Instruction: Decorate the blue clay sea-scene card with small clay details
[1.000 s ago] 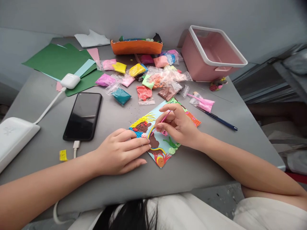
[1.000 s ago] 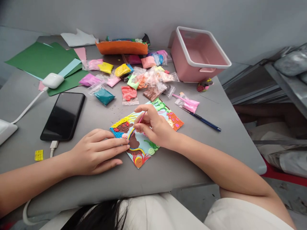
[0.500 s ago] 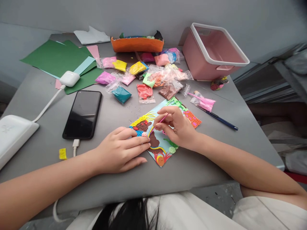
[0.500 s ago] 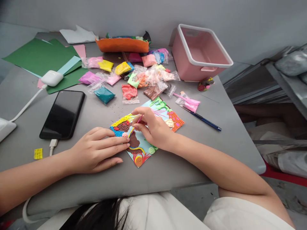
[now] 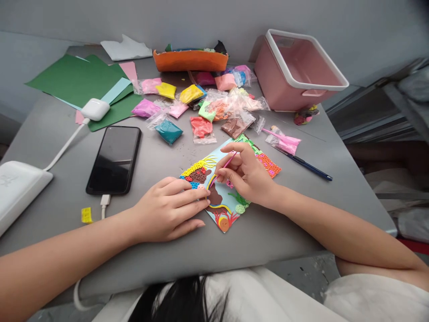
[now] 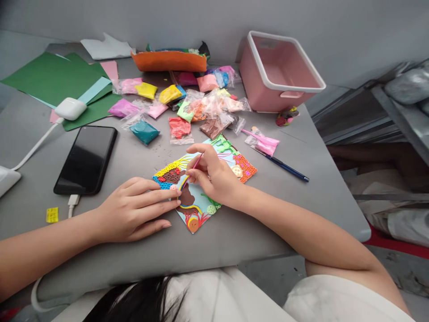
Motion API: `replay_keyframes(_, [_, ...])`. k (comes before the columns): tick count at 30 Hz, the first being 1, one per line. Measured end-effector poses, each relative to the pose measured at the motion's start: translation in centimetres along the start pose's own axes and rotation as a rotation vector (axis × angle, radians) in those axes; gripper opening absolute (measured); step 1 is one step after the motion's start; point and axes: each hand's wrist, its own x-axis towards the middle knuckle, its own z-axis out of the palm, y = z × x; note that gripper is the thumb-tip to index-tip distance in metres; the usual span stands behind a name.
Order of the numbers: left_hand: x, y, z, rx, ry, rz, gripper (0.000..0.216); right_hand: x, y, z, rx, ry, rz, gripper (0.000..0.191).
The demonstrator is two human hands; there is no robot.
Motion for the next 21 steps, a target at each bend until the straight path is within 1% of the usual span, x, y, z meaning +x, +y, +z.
replay_keyframes(3, [0.05,0.00,-0.07,-0.005,0.005,0.002,0.031,-0.12,0.06,0.09,-0.010,0.012,-0.009,0.032])
replay_keyframes(9, [0.27,0.06,-0.15,-0.007,0.016,-0.004,0.031,-0.06,-0.10,0.11,0.049,0.015,0.065,0.033])
replay_keyframes(15, [0.21,0.01,-0.18,-0.003,0.006,0.002,0.031,0.18,-0.23,-0.03,0.081,0.038,0.092,0.035])
replay_keyframes(21, [0.13,-0.01,-0.04,0.004,0.001,0.000,0.034,0.19,-0.37,-0.26,0.075,0.032,0.106,0.035])
